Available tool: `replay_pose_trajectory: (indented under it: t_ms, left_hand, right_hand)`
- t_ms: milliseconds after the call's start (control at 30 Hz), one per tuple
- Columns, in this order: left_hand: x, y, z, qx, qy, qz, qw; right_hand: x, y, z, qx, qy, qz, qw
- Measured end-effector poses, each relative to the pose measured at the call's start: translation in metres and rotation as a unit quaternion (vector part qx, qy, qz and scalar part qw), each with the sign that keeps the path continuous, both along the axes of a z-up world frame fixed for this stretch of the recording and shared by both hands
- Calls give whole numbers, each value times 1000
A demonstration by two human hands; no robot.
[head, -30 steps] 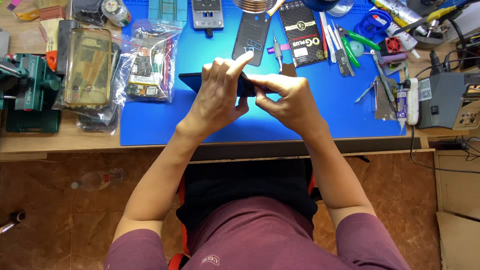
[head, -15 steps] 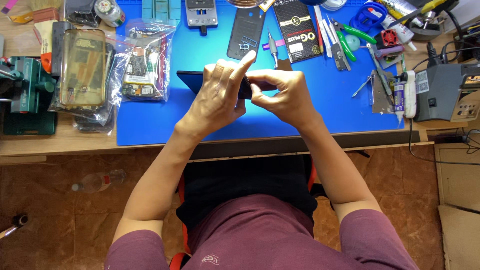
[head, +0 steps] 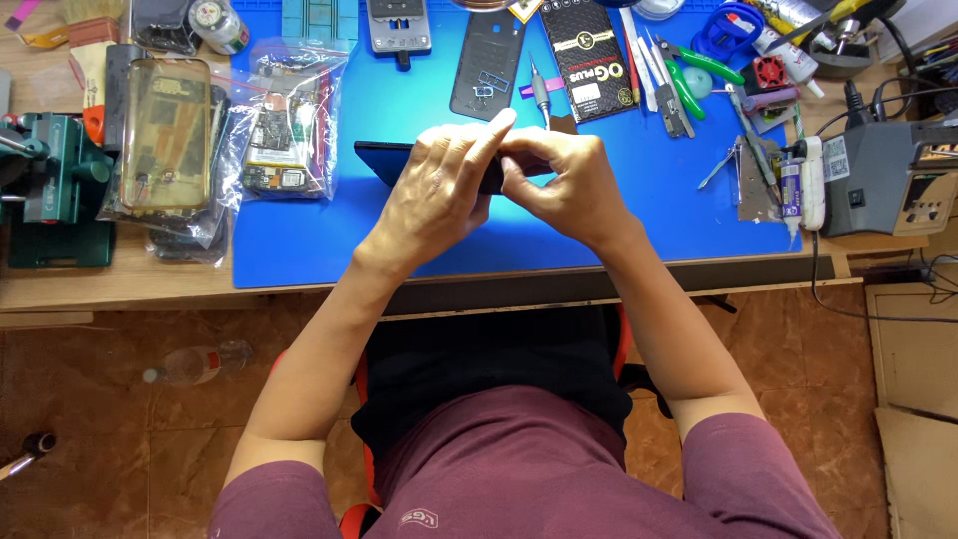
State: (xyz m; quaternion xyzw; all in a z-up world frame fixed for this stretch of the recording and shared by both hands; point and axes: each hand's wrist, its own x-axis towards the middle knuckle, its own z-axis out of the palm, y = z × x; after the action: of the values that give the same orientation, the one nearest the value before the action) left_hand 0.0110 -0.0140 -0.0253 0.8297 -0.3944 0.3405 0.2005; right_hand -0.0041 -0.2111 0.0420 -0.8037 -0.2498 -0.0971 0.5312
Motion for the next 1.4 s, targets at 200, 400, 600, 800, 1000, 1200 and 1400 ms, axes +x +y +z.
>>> replay_pose_trajectory:
  t_ms: [200, 400, 600, 800, 1000, 1200, 1400]
  left_hand:
    - [8, 20, -1, 31, 20, 68, 997]
    - [16, 22, -21, 32, 58, 71, 995]
    - [6, 30, 2, 37, 80, 127, 988]
    - [6, 59, 3, -117, 245, 193, 943]
    - [10, 51, 15, -244, 307, 115, 913]
    - [0, 49, 46, -254, 445, 1, 859]
    - [0, 23, 40, -369, 355, -42, 858]
  right_hand:
    - [8, -14, -19, -8, -53, -3, 999]
    - [14, -27, -32, 6, -41, 6, 999]
    - [14, -32, -44, -5, -60, 12, 998]
    - [9, -30, -83, 26, -40, -40, 998]
    - [2, -25, -79, 22, -58, -50, 997]
    - [-2, -25, -52, -58, -47, 7, 997]
    - [-5, -27, -11, -140, 28, 20, 990]
